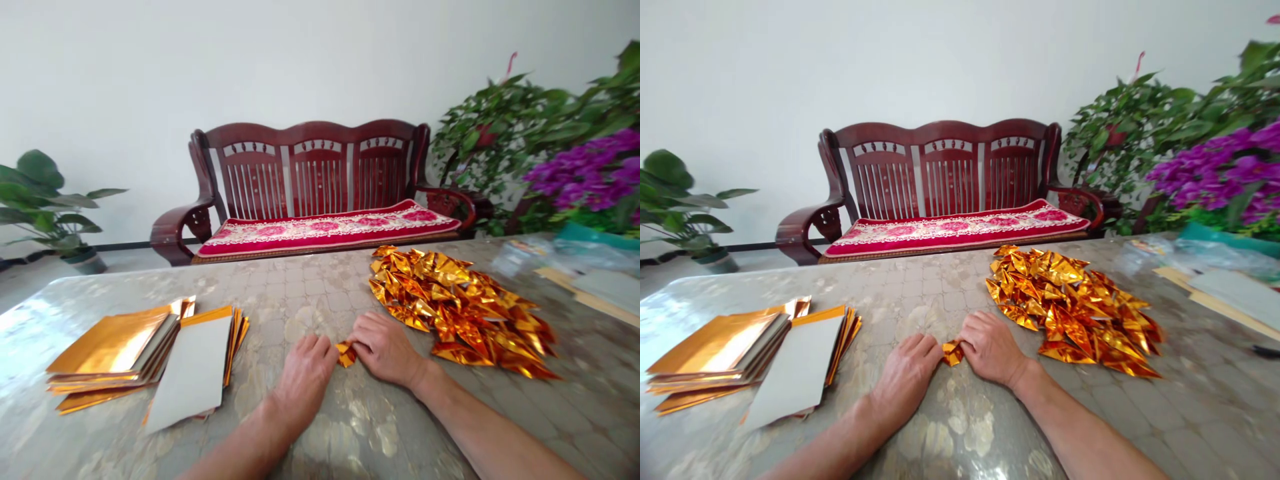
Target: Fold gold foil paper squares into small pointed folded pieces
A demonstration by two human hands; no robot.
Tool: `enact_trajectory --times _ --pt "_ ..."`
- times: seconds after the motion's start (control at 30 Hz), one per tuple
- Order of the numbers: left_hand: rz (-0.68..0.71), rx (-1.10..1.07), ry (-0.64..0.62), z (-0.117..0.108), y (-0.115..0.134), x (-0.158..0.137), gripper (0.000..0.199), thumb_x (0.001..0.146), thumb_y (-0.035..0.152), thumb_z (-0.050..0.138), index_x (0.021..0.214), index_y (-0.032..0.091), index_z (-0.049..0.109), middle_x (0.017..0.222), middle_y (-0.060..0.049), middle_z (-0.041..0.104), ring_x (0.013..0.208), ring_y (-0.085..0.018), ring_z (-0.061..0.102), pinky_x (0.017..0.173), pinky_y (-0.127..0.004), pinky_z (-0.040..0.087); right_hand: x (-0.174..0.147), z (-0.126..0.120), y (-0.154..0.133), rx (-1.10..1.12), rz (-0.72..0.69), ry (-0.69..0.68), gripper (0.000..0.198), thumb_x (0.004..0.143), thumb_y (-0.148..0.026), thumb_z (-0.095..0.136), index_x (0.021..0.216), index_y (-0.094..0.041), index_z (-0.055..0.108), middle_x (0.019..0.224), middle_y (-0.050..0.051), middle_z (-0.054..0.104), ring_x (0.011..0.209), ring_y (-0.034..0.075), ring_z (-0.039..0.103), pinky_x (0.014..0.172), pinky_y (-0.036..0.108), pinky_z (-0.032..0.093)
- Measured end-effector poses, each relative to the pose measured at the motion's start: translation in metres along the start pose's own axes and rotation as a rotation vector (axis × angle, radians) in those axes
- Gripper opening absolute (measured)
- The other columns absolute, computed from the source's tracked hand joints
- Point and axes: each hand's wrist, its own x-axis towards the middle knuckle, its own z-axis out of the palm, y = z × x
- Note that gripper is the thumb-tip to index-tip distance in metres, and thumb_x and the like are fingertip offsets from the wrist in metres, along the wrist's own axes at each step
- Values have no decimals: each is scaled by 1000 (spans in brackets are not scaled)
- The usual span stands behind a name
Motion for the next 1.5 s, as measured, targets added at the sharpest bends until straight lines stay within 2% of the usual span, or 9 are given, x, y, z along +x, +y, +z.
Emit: enact_trajectory --times 0.2,0.33,0.5,0.9,1.5 --pt "-21 10 -30 -4 4 -5 5 94 21 58 92 22 62 91 -1 63 85 -22 56 76 -36 43 -1 -6 -2 -22 -34 -6 18 81 -7 54 76 -19 66 75 3 57 76 18 46 70 32 33" --pt "-45 8 -32 -4 -3 -5 7 95 23 57 90 22 62 89 -1 64 83 -21 58 75 -35 42 -1 -8 -4 -39 -47 -31 16 84 -11 55 79 -20 67 76 3 58 77 18 47 70 33 31" --pt "-90 21 32 -2 -12 -4 13 96 19 53 86 21 62 83 -1 64 80 -20 59 74 -34 40 -1 -9 -8 -22 -65 -56 17 89 -15 55 91 -22 70 81 4 61 81 19 50 72 34 32" --pt "-181 -31 58 -6 -18 -3 19 95 14 50 82 22 62 80 -1 66 79 -20 61 72 -33 38 -3 -7 -12 -1 -84 -100 21 94 -16 51 105 -22 68 91 5 64 88 21 53 77 36 35" --pt "-200 -6 87 -9 -20 -5 18 95 21 50 81 22 62 81 -2 65 82 -21 59 72 -34 36 -4 -5 -14 3 -56 -65 19 97 -18 50 102 -21 68 89 5 65 86 19 55 76 34 38"
